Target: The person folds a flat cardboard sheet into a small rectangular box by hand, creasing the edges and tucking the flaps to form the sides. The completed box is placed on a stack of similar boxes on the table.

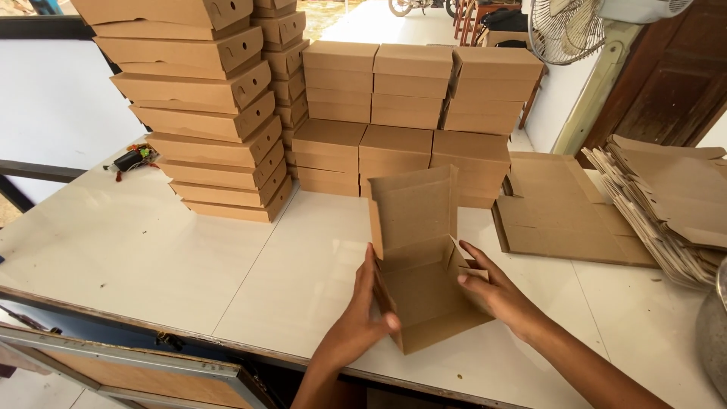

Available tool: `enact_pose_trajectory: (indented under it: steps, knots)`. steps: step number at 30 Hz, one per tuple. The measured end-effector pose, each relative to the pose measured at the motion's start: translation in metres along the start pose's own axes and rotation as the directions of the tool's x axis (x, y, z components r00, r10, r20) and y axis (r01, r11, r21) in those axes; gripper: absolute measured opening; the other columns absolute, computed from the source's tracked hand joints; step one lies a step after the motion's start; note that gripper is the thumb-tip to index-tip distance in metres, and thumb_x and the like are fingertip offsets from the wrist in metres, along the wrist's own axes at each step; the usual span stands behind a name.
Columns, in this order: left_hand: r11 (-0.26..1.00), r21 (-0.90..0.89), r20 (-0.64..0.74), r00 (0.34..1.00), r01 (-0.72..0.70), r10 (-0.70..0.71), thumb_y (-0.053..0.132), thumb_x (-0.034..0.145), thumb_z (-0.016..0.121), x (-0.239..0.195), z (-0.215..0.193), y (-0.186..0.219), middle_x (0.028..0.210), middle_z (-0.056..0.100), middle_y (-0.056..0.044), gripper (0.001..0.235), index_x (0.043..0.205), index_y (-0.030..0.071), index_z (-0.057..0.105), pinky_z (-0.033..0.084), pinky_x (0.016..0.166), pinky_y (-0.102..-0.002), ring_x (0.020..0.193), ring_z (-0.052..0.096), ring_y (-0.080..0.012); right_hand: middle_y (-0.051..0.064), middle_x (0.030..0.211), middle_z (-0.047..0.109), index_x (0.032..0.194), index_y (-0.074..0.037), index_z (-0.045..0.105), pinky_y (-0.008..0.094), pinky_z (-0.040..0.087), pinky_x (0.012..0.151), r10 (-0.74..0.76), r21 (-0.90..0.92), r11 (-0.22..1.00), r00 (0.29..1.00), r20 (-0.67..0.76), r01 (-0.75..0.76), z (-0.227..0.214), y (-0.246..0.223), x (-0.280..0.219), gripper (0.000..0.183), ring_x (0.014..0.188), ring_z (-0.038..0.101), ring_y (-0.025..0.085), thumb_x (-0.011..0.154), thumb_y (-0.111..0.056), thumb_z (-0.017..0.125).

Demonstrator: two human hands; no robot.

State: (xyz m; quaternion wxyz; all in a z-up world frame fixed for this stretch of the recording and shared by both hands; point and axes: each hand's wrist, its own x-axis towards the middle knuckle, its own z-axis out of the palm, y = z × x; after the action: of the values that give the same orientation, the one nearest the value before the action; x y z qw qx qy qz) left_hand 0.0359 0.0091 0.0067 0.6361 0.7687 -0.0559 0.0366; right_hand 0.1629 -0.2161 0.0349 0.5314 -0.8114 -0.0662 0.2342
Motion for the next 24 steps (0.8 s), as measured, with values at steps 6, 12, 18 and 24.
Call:
enact_pose_trajectory:
  steps: [6,12,18,24]
  knots:
    - [0.995,-0.092,-0.167,0.985,0.032,-0.047,0.041,0.08,0.075,-0.002,0.007,0.005,0.15,0.042,0.001,0.101,0.163,0.016,0.023,0.028,0.123,-0.03,0.145,0.039,-0.0118,-0.009,0.165,0.047,0.154,-0.024,0.05,0.033,0.024,0.127,0.052,0.047,0.998,0.994,-0.095,-0.048,0.002,-0.015,-0.008,0.071,0.156,0.036,0.009,0.086,-0.047,0.056]
    - [0.986,-0.167,-0.175,0.985,-0.022,-0.008,0.037,0.087,0.071,-0.002,0.008,0.0,0.141,0.052,-0.001,0.064,0.142,0.019,0.045,0.029,0.125,-0.034,0.138,0.05,-0.0147,-0.002,0.163,0.051,0.153,-0.023,0.047,0.031,0.03,0.126,-0.163,0.222,0.962,0.986,0.015,0.156,-0.001,-0.001,0.005,0.069,0.153,0.04,0.009,0.086,-0.02,0.062]
    - [0.985,-0.171,-0.133,0.991,-0.017,-0.006,0.042,0.097,0.056,0.001,0.008,-0.002,0.163,0.037,-0.007,0.075,0.162,0.025,0.023,0.026,0.123,-0.033,0.154,0.031,-0.0166,-0.005,0.134,0.066,0.125,-0.023,0.07,0.03,0.027,0.109,0.023,0.185,0.983,0.999,-0.029,-0.017,0.005,-0.006,-0.002,0.035,0.133,0.051,0.011,0.091,-0.028,0.062]
    - [0.958,0.062,-0.199,0.937,-0.281,0.288,0.031,0.104,0.048,-0.009,0.013,0.029,0.165,0.039,-0.009,0.059,0.158,0.012,0.033,0.024,0.125,-0.042,0.156,0.031,-0.0248,0.003,0.152,0.061,0.144,-0.019,0.053,0.031,0.036,0.123,-0.206,0.335,0.899,0.948,-0.243,0.282,0.026,-0.006,-0.018,0.048,0.148,0.05,0.013,0.096,-0.016,0.054]
